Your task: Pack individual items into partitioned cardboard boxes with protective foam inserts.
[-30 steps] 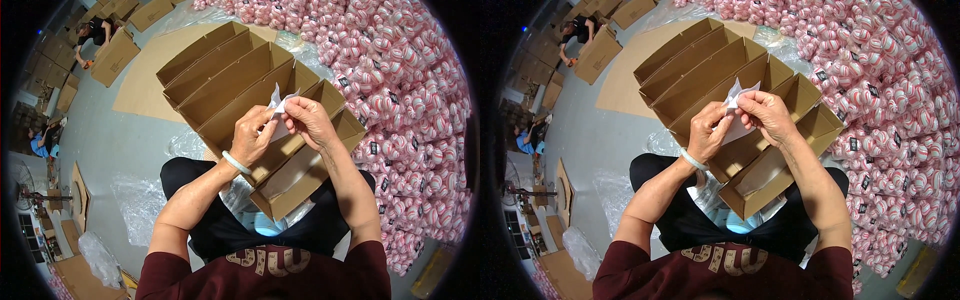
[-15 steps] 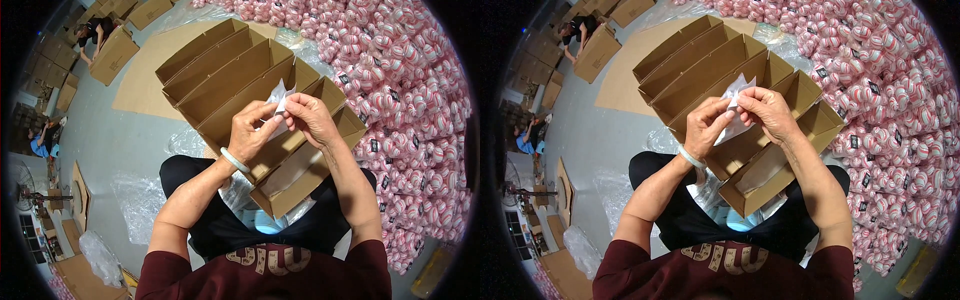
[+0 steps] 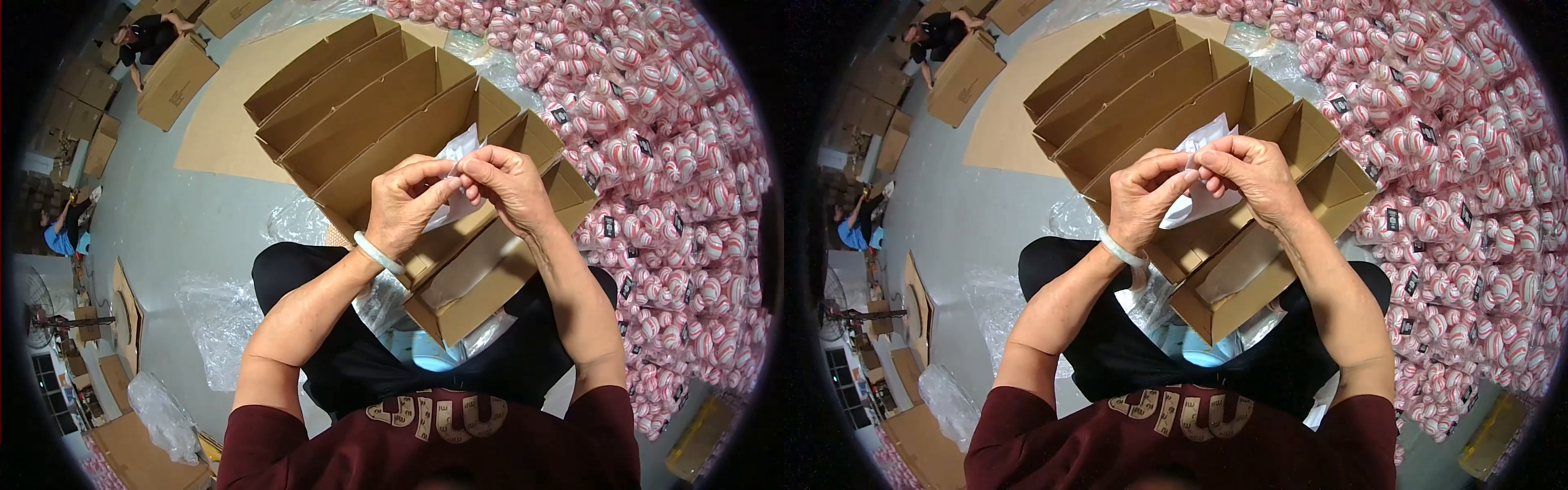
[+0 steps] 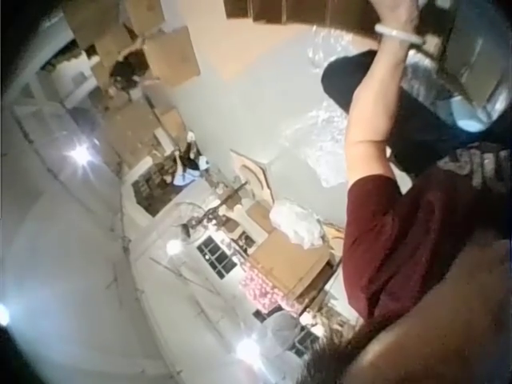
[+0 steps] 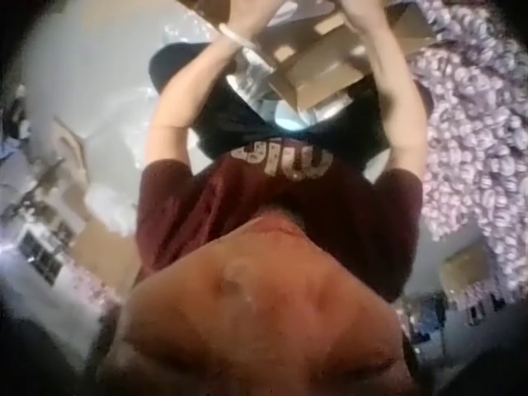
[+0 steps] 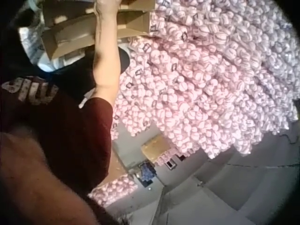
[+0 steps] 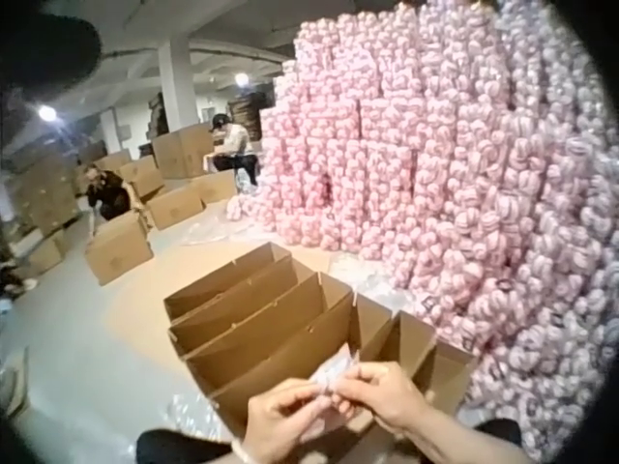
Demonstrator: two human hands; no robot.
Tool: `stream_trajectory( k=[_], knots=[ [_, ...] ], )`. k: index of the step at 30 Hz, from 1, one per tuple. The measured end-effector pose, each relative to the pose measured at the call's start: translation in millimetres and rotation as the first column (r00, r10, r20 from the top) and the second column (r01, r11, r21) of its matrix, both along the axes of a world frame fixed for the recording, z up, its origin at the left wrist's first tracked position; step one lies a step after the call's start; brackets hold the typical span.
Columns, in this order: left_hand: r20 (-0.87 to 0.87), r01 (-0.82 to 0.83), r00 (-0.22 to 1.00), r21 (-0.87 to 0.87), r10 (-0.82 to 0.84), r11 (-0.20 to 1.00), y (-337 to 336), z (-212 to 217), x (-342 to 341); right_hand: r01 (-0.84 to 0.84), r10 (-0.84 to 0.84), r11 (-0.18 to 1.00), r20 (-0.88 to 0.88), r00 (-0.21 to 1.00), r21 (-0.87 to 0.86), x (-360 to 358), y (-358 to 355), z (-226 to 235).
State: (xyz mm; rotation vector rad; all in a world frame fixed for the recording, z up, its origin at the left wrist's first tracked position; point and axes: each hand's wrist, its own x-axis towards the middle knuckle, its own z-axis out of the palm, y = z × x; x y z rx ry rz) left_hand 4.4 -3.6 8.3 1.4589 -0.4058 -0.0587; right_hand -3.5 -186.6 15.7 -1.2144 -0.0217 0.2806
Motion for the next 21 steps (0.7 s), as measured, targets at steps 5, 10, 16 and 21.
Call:
stream_trajectory(
  k=[5,10,16,21],
  knots=[
    [-0.012,0.017,1.0,0.021,-0.017,1.0,1,3,-2,-0.003,0.003,1.0,0.012,1.0,0.005,-2,3,5],
    [-0.03,0.104,0.994,-0.097,-0.107,0.99,-2,4,-5,-0.004,0.006,0.998,-0.021,1.0,0.06,-5,-4,-1],
    [-0.052,0.119,0.991,-0.04,-0.121,0.992,-3,4,-7,0.023,0.002,0.989,0.168,0.986,-0.143,-11,-2,9],
    [-0.102,0.123,0.986,-0.056,-0.129,0.991,-2,7,-8,0.034,-0.001,0.983,0.18,0.984,-0.182,-17,-1,15]
  ],
)
